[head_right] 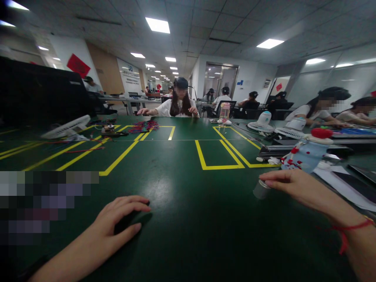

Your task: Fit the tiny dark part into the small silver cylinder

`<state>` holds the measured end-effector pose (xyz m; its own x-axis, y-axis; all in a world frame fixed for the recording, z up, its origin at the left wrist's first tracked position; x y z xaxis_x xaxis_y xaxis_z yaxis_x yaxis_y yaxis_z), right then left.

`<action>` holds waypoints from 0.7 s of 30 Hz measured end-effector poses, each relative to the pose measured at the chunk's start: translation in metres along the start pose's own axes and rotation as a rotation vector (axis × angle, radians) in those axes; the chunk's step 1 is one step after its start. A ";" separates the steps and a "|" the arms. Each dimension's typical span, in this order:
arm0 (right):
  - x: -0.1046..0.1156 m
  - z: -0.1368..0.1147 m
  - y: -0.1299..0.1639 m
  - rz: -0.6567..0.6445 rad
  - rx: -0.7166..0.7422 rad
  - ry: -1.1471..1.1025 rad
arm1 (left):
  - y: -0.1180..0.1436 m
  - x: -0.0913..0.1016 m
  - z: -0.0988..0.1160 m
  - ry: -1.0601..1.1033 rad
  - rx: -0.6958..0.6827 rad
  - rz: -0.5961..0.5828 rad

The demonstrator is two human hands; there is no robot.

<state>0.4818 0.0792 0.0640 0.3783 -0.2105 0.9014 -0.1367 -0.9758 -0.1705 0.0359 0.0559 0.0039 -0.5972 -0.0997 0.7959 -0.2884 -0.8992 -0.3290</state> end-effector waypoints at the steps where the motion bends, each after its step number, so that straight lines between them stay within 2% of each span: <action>1: -0.002 0.002 0.004 -0.010 -0.014 -0.041 | 0.000 0.000 -0.001 -0.001 -0.003 0.002; 4: -0.011 0.010 0.013 -0.057 -0.075 -0.185 | 0.000 -0.002 -0.002 -0.003 -0.003 0.009; 6: -0.019 0.013 0.014 -0.077 -0.111 -0.203 | 0.000 -0.002 -0.002 0.001 0.004 0.011; 9: -0.029 -0.006 0.009 -0.033 -0.065 -0.156 | -0.001 -0.001 0.001 0.000 0.011 0.006; 11: -0.039 -0.041 0.008 -0.020 0.036 -0.184 | -0.002 0.001 0.004 -0.007 0.013 0.002; 13: -0.055 -0.089 0.015 -0.049 0.165 -0.234 | -0.002 0.003 0.007 -0.006 0.020 0.001; 17: -0.085 -0.185 0.046 -0.090 0.424 -0.334 | -0.001 0.006 0.009 0.017 0.024 0.013; 19: -0.100 -0.215 0.061 -0.118 0.502 -0.391 | -0.001 0.007 0.008 0.029 0.018 0.031; 21: -0.113 -0.229 0.071 -0.132 0.528 -0.457 | 0.000 0.006 0.007 0.036 0.012 0.046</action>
Point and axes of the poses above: each hand's wrist, its own y-axis away from the middle knuckle, its own x-axis out of the back of the hand, z = x × y, the point moved 8 cm from there along -y, towards the middle knuckle, and after that the axes turned 12 degrees about z, right-handed, at the moved point
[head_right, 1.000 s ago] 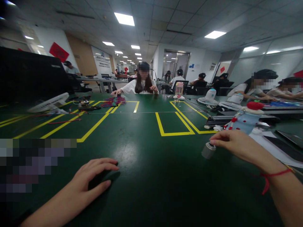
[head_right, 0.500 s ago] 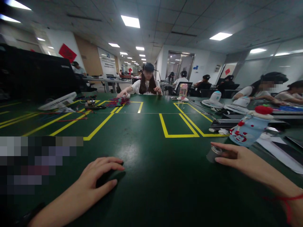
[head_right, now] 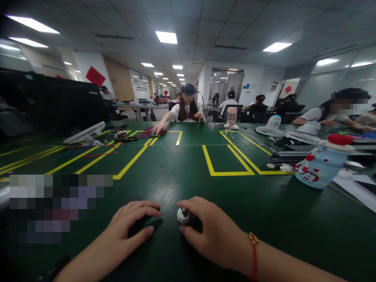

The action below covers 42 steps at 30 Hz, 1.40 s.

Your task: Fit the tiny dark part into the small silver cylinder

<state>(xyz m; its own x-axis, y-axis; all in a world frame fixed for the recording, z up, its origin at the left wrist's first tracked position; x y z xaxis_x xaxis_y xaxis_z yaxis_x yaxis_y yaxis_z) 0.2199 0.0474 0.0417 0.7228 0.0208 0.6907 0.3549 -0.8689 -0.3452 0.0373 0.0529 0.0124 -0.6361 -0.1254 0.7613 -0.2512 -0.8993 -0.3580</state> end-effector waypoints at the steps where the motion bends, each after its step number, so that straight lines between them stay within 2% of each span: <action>1: -0.005 -0.001 0.001 0.014 0.003 -0.028 | 0.000 0.000 0.000 0.003 -0.001 0.008; 5: -0.013 0.007 0.006 0.073 0.005 -0.097 | -0.004 0.005 0.012 0.045 0.014 0.066; 7: -0.016 0.012 0.008 0.075 0.004 -0.113 | -0.008 0.006 0.030 0.093 0.000 0.073; 11: -0.024 0.022 0.011 0.089 -0.046 -0.185 | -0.017 -0.002 0.076 0.133 -0.115 0.049; 14: -0.029 0.023 0.011 0.057 -0.063 -0.243 | -0.025 -0.006 0.089 0.152 -0.108 0.082; 17: -0.027 0.019 0.012 0.041 -0.049 -0.240 | -0.030 0.003 0.086 0.274 -0.070 0.131; 21: -0.021 0.013 0.016 0.043 -0.002 -0.134 | -0.029 0.015 0.065 0.304 0.010 0.147; 24: -0.020 0.010 0.017 0.049 -0.012 -0.102 | -0.022 0.001 0.052 0.212 0.035 0.046; 28: -0.019 0.014 0.016 0.036 -0.045 -0.085 | -0.013 -0.024 0.049 0.092 -0.031 -0.045; 30: -0.004 0.024 0.015 0.094 -0.056 -0.023 | -0.010 -0.028 0.047 0.103 -0.037 -0.054; 33: 0.044 0.060 0.024 0.266 -0.115 0.161 | -0.004 -0.020 0.034 0.187 0.020 -0.077; 36: 0.112 0.116 0.052 0.442 -0.295 0.356 | 0.001 -0.003 0.008 0.198 0.101 -0.069; 38: 0.151 0.153 0.077 0.504 -0.450 0.426 | 0.002 0.008 -0.012 0.178 0.150 -0.032; 40: 0.180 0.181 0.099 0.534 -0.562 0.468 | 0.001 0.013 -0.027 0.185 0.189 0.005; 42: 0.197 0.197 0.112 0.545 -0.600 0.508 | 0.000 0.014 -0.034 0.207 0.216 0.019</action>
<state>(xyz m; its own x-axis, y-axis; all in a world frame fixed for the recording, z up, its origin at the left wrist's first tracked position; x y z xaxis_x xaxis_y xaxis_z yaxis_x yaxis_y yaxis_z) 0.5185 0.0519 0.0136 0.3054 -0.5562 0.7729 -0.4199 -0.8072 -0.4149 0.0036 0.0656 0.0043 -0.7797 -0.0750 0.6216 -0.0912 -0.9686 -0.2312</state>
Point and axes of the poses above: each hand's wrist, its own y-axis away from the middle knuckle, its own x-axis out of the back of the hand, z = x × y, the point moved 8 cm from there along -y, towards the middle knuckle, and after that the axes turned 12 degrees about z, right-handed, at the moved point
